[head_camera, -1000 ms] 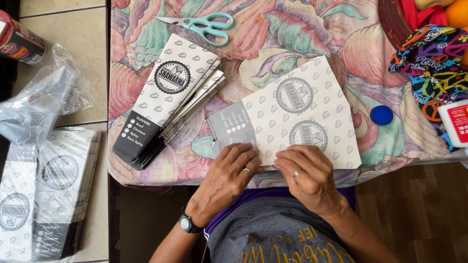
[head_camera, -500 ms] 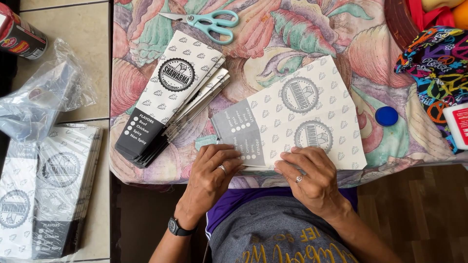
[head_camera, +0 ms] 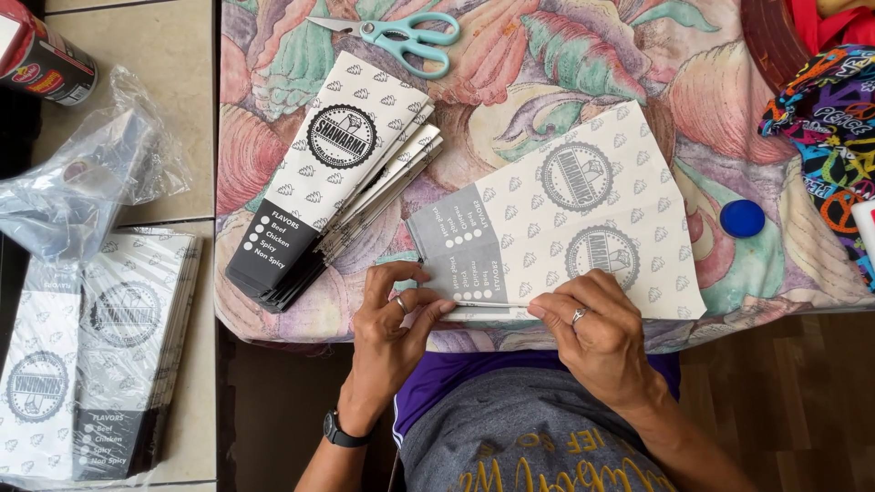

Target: The person is applying adhesive and folding paper shawarma wraps at a workstation.

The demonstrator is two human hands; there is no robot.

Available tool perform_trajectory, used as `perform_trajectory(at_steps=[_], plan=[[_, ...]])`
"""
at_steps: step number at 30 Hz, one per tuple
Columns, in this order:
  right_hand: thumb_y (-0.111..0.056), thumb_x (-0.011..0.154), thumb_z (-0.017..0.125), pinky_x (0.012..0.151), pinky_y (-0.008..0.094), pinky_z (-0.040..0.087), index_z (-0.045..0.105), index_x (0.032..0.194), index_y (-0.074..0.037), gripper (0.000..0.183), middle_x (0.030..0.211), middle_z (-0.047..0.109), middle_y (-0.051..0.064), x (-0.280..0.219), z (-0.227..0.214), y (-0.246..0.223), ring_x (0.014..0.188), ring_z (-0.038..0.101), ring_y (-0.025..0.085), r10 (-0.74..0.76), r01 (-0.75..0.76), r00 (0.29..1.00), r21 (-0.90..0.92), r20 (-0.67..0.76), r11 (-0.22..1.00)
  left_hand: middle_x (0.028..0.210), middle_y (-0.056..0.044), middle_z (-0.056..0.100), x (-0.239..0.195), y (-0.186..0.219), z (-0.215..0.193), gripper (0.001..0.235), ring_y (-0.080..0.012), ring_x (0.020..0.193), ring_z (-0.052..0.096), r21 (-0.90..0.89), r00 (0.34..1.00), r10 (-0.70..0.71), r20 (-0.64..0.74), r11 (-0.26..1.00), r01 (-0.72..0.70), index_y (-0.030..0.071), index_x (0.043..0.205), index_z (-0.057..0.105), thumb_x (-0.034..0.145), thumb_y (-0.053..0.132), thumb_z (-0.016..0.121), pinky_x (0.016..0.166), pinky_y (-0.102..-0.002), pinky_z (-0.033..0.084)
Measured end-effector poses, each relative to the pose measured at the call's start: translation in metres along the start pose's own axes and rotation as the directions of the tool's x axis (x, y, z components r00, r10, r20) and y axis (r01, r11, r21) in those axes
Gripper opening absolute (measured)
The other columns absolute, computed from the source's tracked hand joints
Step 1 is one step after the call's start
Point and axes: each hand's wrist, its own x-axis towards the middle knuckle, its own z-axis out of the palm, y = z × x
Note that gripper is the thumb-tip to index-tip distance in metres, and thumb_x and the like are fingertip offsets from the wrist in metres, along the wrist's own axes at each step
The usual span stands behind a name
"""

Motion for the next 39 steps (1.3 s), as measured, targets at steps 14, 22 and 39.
perform_trajectory(at_steps=[14,22,39], plan=[[-0.006,0.086,0.08,0.059,0.033,0.047,0.071,0.079,-0.006,0.011,0.066,0.06,0.003,0.023,-0.012,-0.001,0.061,0.057,0.021,0.065,-0.07,0.986,0.026,0.152,0.997,0.107,-0.012,0.055,-0.001,0.008,0.006,0.02,-0.0325,0.108,0.059,0.066,0.97,-0.226,0.092,0.973,0.221,0.004,0.079,0.064,0.092,0.015,0.075,0.089,-0.044,0.051],[-0.005,0.087,0.08,0.065,0.034,0.044,0.062,0.077,-0.009,0.021,0.071,0.059,0.0,0.027,-0.012,0.004,0.065,0.054,0.019,0.082,-0.078,0.964,-0.026,0.253,0.997,0.106,-0.013,0.056,-0.011,0.012,0.019,0.017,-0.0264,0.105,0.056,0.091,0.975,-0.222,-0.033,0.97,0.224,0.005,0.086,0.06,0.093,0.012,0.073,0.086,-0.039,0.049],[-0.008,0.087,0.08,0.063,0.035,0.043,0.059,0.076,-0.01,0.024,0.073,0.061,-0.001,0.027,-0.015,0.012,0.063,0.055,0.019,0.018,-0.015,0.952,-0.012,0.306,1.0,0.115,-0.018,0.051,0.008,0.02,-0.001,0.019,-0.0311,0.093,0.047,0.247,0.937,-0.038,0.348,0.968,-0.052,0.001,0.122,0.057,0.103,0.005,0.06,0.081,-0.044,0.047]])
